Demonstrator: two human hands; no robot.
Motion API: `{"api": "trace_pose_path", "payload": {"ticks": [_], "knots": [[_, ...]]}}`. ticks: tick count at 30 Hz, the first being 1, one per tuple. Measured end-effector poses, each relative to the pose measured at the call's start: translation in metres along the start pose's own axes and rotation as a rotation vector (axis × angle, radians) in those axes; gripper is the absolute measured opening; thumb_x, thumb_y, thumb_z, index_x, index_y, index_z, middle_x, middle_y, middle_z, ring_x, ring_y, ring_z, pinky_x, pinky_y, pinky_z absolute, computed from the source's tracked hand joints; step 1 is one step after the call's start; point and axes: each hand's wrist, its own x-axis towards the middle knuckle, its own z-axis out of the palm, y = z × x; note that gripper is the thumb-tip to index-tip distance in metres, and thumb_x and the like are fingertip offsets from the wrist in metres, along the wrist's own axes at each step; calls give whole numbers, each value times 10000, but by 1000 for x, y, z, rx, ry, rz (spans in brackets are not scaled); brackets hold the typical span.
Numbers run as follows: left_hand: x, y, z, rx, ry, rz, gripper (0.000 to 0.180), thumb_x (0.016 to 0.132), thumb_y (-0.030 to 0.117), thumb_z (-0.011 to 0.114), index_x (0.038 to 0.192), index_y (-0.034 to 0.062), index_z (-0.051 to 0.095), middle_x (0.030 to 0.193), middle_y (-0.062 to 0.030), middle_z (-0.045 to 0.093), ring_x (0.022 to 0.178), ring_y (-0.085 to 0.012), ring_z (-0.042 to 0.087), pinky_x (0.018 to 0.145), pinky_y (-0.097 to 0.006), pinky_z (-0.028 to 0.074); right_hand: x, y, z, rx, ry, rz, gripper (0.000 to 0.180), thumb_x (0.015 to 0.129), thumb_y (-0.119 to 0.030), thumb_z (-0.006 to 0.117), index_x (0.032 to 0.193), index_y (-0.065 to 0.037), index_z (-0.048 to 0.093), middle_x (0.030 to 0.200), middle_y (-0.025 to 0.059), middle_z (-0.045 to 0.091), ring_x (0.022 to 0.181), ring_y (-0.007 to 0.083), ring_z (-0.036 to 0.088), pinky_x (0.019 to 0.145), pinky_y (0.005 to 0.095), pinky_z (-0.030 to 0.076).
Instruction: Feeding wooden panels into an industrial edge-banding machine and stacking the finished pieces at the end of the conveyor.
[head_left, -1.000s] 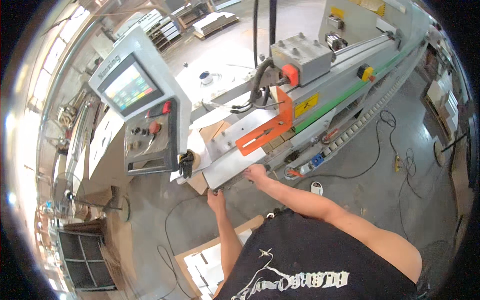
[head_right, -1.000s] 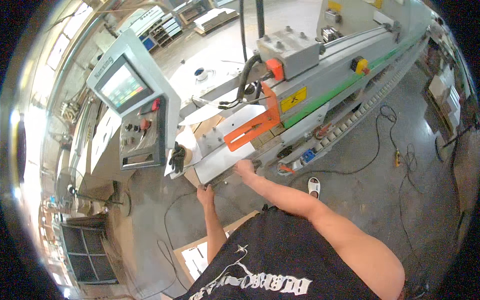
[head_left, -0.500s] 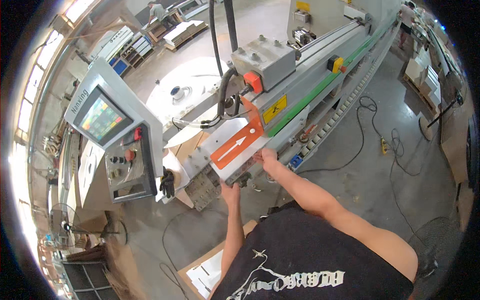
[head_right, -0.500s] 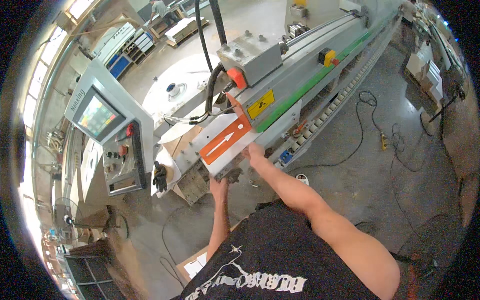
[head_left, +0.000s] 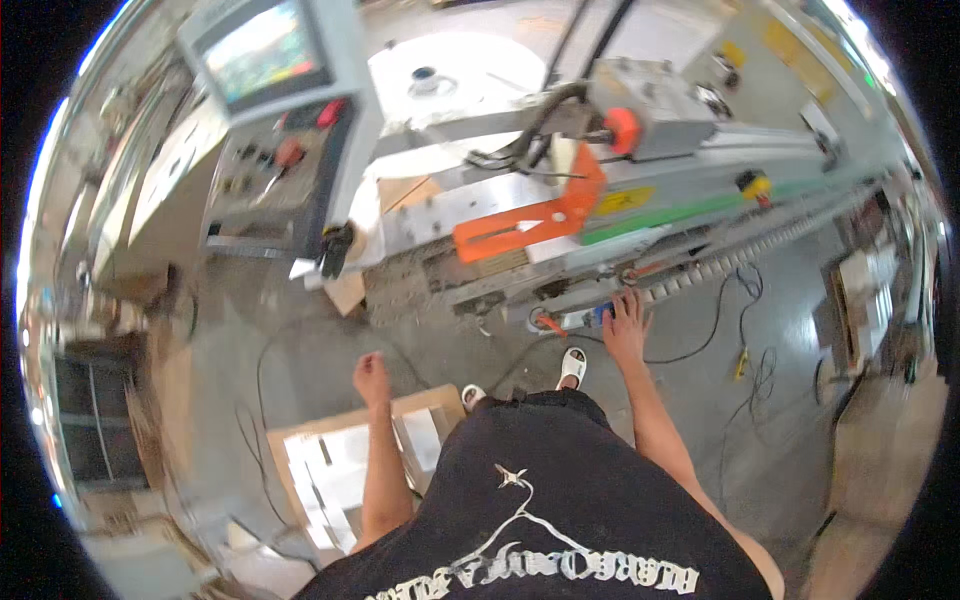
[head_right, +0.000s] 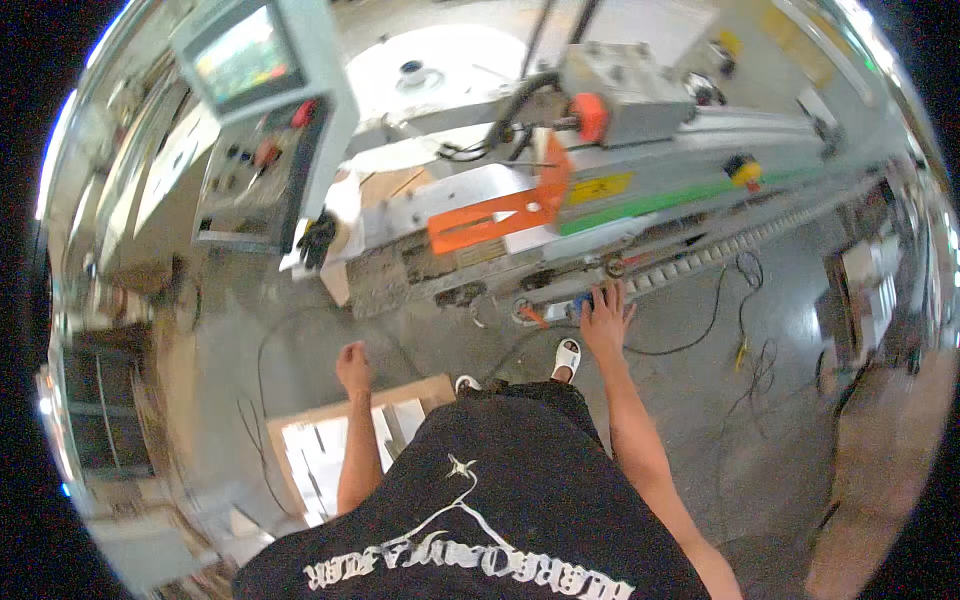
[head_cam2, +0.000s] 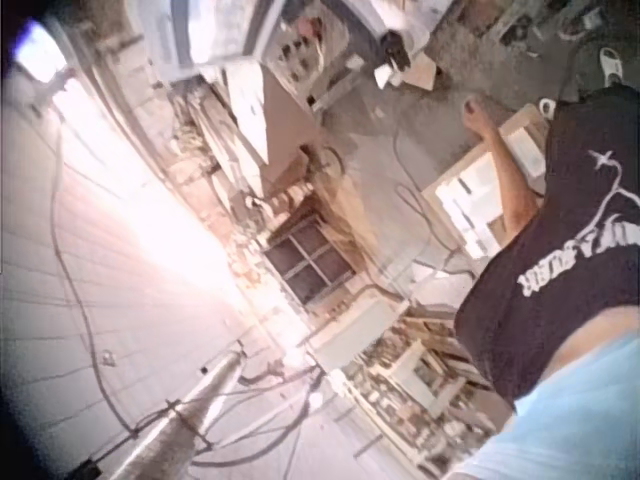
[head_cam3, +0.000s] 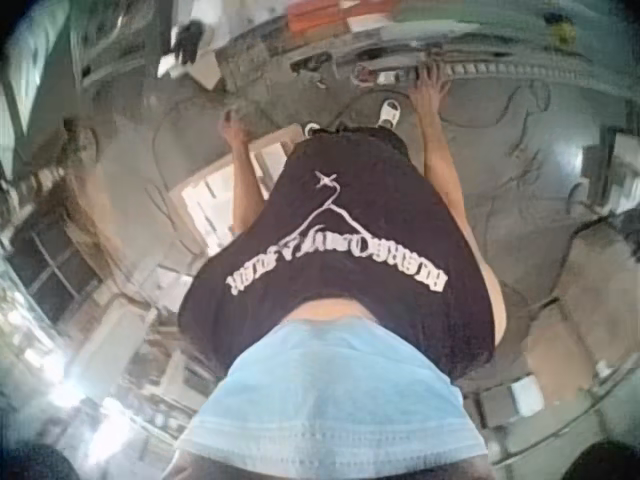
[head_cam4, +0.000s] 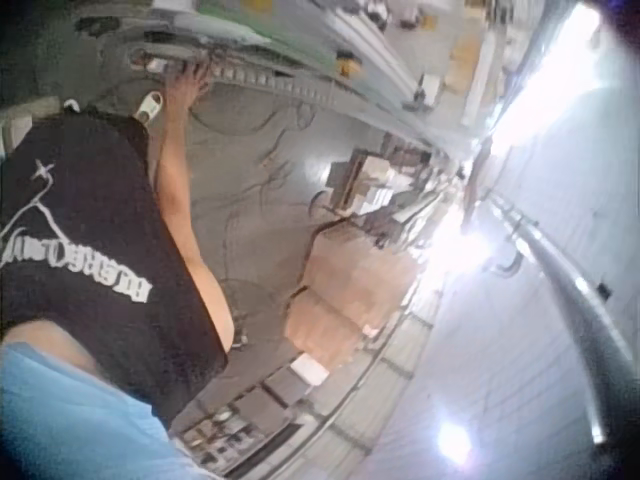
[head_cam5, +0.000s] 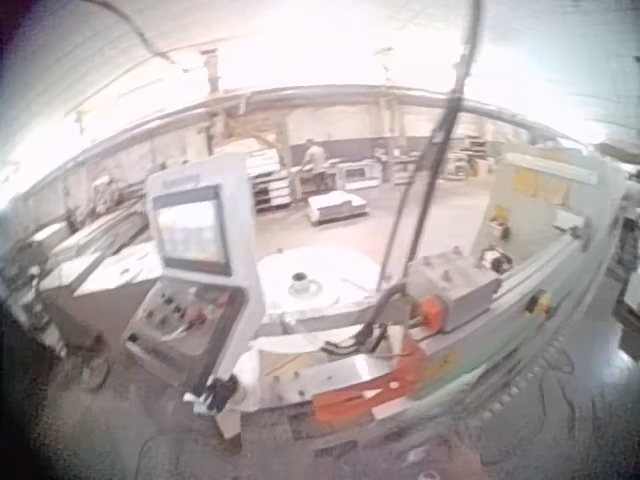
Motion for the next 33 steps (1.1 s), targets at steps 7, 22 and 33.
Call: {"api": "trace_pose_path", "payload": {"ticks": [7,22,33], "knots": [[-41,-176,-162,494,521,-542,630,689,482,747,1093,21,600,1157,-239,586,1052,-364,578,888,-510,467,6,30,46,-19,55,-236,593,819,-244,666,1343,-77,445,1430,236,336,1347,467,238,1117,599,172],[-82,-251,-127,233,760,-1531,1323,543,523,869,1513,143,54,1478,-390,70,1380,-509,175,965,-678,357,46,71,76,-325,-199,-175,500,766,-278,697,1224,-129,561,1350,122,490,1327,317,329,1097,509,180],[-71,-191,-144,145,691,-1139,1257,551,451,862,1466,18,117,1346,-393,321,1268,-492,364,1015,-549,387,36,70,91,-272,3,-145,449,771,-310,681,1167,-114,595,1375,140,457,1317,323,346,1098,586,112]]}}
